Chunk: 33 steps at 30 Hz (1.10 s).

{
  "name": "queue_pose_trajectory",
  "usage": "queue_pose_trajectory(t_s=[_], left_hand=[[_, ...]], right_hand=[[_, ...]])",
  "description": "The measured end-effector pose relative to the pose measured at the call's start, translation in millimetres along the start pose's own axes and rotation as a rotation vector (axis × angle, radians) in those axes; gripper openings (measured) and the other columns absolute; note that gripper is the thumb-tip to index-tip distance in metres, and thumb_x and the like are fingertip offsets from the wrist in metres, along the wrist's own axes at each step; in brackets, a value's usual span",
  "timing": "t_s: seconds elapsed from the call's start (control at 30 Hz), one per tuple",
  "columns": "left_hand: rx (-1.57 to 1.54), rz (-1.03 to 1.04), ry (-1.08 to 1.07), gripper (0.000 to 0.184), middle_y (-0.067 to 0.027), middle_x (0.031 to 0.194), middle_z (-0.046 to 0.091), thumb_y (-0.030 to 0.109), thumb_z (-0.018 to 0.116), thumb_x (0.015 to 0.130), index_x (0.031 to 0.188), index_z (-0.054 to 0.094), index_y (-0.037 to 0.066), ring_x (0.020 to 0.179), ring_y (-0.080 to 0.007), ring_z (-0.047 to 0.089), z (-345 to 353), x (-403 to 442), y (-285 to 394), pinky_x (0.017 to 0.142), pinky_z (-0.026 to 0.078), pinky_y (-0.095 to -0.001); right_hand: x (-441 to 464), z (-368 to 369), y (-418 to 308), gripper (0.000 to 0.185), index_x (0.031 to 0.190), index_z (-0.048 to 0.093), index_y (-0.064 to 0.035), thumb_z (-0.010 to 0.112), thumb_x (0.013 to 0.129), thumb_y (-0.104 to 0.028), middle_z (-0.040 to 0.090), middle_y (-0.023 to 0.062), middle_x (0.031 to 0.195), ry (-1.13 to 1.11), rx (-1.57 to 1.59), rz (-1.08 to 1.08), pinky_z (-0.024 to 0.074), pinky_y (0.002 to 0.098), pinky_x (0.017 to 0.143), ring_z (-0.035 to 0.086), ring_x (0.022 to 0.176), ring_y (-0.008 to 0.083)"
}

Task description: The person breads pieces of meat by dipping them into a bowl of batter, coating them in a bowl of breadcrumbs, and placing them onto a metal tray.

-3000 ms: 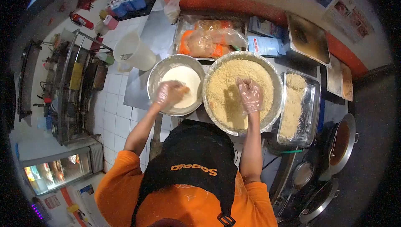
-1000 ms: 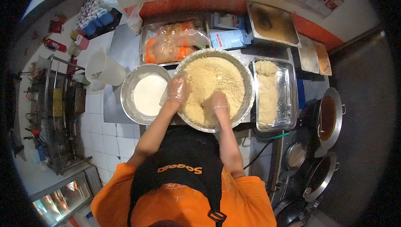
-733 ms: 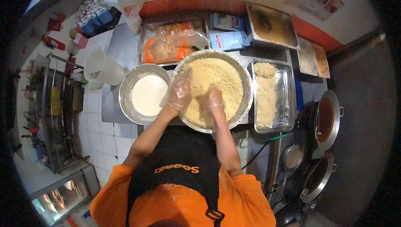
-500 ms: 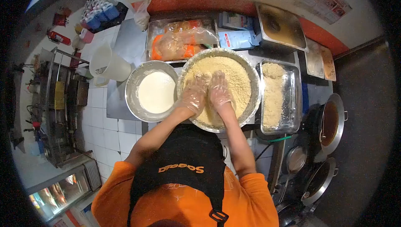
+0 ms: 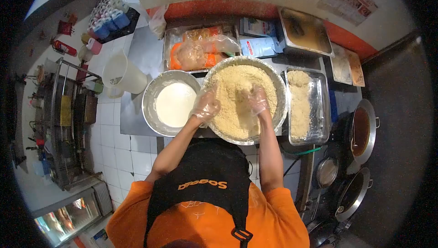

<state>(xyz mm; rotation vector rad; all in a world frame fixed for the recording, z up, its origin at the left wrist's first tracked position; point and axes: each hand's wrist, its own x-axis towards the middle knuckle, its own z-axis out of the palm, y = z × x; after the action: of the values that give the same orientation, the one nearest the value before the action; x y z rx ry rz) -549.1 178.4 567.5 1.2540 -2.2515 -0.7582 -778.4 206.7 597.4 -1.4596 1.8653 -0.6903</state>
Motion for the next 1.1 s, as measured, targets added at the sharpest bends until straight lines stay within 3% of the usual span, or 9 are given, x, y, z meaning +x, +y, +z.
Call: queue_pose_trajectory(t_s=[0.17,0.37,0.43,0.57,0.73,0.83,0.9,1.0,1.1], left_hand=[[-0.203,-0.009,0.065,0.072,-0.0218,0.089,0.065,0.016,0.061,0.081,0.147,0.042,-0.005,0.076,-0.033,0.064,4.4,4.7,-1.9,0.067,0.052,-0.0397],[0.02,0.033,-0.01,0.073,-0.0296,0.101,0.065,0.014,0.058,0.082,0.149,0.038,-0.006,0.09,-0.0427,0.063,11.1,-3.3,-2.3,0.086,0.049,-0.0495],[-0.027,0.119,0.102,0.074,-0.0314,0.104,0.064,0.014,0.058,0.082,0.149,0.037,-0.008,0.097,-0.0445,0.062,34.9,-6.9,-18.0,0.091,0.047,-0.0505],[-0.064,0.005,-0.093,0.076,-0.0318,0.113,0.063,0.015,0.059,0.081,0.148,0.036,-0.011,0.114,-0.0433,0.059,10.0,-1.0,2.2,0.099,0.045,-0.0491],[-0.062,0.095,-0.247,0.072,-0.027,0.131,0.058,0.014,0.055,0.084,0.151,0.036,-0.006,0.126,-0.0396,0.053,3.6,-4.1,8.5,0.107,0.041,-0.0443],[0.084,0.311,-0.202,0.072,-0.0261,0.141,0.053,0.014,0.053,0.085,0.152,0.035,-0.006,0.133,-0.0382,0.05,22.7,-7.7,5.6,0.112,0.038,-0.042],[0.209,0.416,-0.1,0.072,-0.0253,0.141,0.053,0.013,0.053,0.085,0.151,0.035,-0.008,0.132,-0.0378,0.05,19.5,-5.8,14.3,0.112,0.037,-0.0416],[0.02,0.032,-0.421,0.074,-0.0255,0.145,0.051,0.013,0.054,0.084,0.151,0.033,-0.01,0.137,-0.0369,0.047,-5.0,-3.3,37.2,0.115,0.033,-0.0406],[0.372,0.372,-0.048,0.07,-0.0264,0.139,0.056,0.011,0.055,0.083,0.149,0.04,-0.007,0.135,-0.0361,0.05,11.2,1.3,34.6,0.113,0.035,-0.0406]], right_hand=[[-27.3,-36.3,-46.3,0.038,0.117,0.065,0.0022,0.078,0.084,-0.011,0.071,0.0143,0.103,0.18,-0.001,-0.134,0.0547,0.0352,0.079,0.067,0.089,0.0218],[-60.6,-6.6,-13.8,0.069,0.129,0.062,0.0037,0.085,0.074,-0.032,0.063,0.0281,0.129,0.162,-0.407,-0.031,0.0507,0.0457,0.104,0.062,0.12,0.0426],[-66.3,2.3,-22.8,0.067,0.121,0.066,0.0033,0.086,0.071,-0.037,0.068,0.0294,0.116,-0.211,-0.641,0.354,0.0544,0.0463,0.095,0.067,0.11,0.0426],[-50.6,49.0,58.2,0.051,0.096,0.068,0.0089,0.086,0.071,-0.032,0.069,0.0303,0.086,-0.018,-0.314,0.202,0.0555,0.0485,0.073,0.072,0.084,0.0414],[-58.2,21.0,1.8,0.053,0.096,0.069,0.0085,0.087,0.07,-0.034,0.07,0.0313,0.091,0.065,-0.018,0.129,0.0562,0.046,0.076,0.07,0.088,0.0447],[-49.4,36.7,6.2,0.048,0.097,0.068,0.0072,0.087,0.067,-0.025,0.071,0.0281,0.09,-0.257,-0.482,0.283,0.0568,0.0412,0.071,0.073,0.081,0.0372],[-40.2,47.3,30.7,0.047,0.096,0.068,0.0083,0.087,0.068,-0.025,0.071,0.0298,0.09,-0.035,-0.305,0.19,0.0568,0.0444,0.076,0.072,0.087,0.0407],[-44.3,24.9,-6.0,0.034,0.095,0.069,0.0077,0.076,0.076,-0.019,0.069,0.0308,0.088,0.083,-0.097,0.162,0.0557,0.0483,0.087,0.069,0.087,0.0464],[-32.6,29.4,8.9,0.043,0.122,0.053,0.0185,0.051,0.087,-0.005,0.062,0.0386,0.113,0.478,-0.834,-0.654,0.0502,0.0464,0.102,0.066,0.102,0.0455]])
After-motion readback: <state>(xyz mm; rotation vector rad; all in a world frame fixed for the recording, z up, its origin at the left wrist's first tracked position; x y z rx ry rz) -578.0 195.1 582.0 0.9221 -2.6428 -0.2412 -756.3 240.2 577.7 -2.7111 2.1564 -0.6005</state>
